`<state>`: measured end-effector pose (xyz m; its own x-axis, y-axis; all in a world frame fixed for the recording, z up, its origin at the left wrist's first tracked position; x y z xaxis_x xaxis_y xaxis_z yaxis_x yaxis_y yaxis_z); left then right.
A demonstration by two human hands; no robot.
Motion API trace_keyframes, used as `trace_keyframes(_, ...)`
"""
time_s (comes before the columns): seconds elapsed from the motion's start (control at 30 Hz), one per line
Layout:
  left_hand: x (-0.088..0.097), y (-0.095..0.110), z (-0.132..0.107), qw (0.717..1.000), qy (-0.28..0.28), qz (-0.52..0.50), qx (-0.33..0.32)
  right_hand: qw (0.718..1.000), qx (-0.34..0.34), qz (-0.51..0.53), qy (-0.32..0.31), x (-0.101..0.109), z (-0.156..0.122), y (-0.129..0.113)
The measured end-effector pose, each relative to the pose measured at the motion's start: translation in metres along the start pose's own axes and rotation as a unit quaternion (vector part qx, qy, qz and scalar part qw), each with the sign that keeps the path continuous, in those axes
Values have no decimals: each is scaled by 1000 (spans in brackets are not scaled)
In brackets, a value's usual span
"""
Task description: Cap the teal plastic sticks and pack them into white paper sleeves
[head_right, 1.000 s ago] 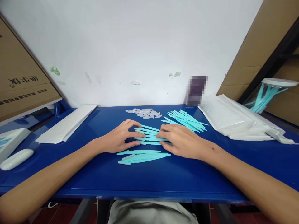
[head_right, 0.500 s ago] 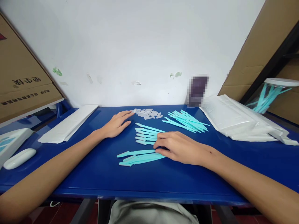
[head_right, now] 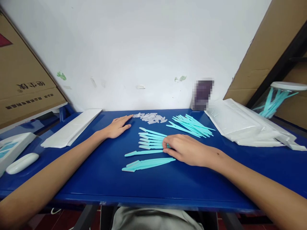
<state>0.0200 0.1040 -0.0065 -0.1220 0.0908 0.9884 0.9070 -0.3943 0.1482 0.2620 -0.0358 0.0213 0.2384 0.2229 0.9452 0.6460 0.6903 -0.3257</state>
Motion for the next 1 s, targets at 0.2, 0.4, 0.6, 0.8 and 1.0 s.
trace_keyframes(0.2,8,5,-3,997,68,30,-31,1000,-7,-1,30,-4,7,5)
trace_keyframes(0.4,23,20,-16,985,106,122,-60,1000,2,-5,23,-2,2,8)
trace_keyframes(0.6,33,25,-37,996,-11,22,-88,999,-10,-31,-9,8,-9,14)
trace_keyframes(0.8,33,42,-54,986,-89,-94,-106,998,-32,-58,-5,5,-8,12)
trace_keyframes(1.0,21,53,-62,965,-193,-161,-75,999,-10,-20,-26,2,-4,12)
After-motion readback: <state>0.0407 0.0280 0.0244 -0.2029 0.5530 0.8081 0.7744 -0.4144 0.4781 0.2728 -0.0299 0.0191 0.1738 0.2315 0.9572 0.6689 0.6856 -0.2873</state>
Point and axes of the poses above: each hand's wrist, its own z-axis towards the middle knuckle, its own x-axis out of the back of the hand, y = z × x, the point moved 8 cm from there along z, towards the middle knuckle, and after that the axes turned 6 degrees about x, right-handed, at the moved point
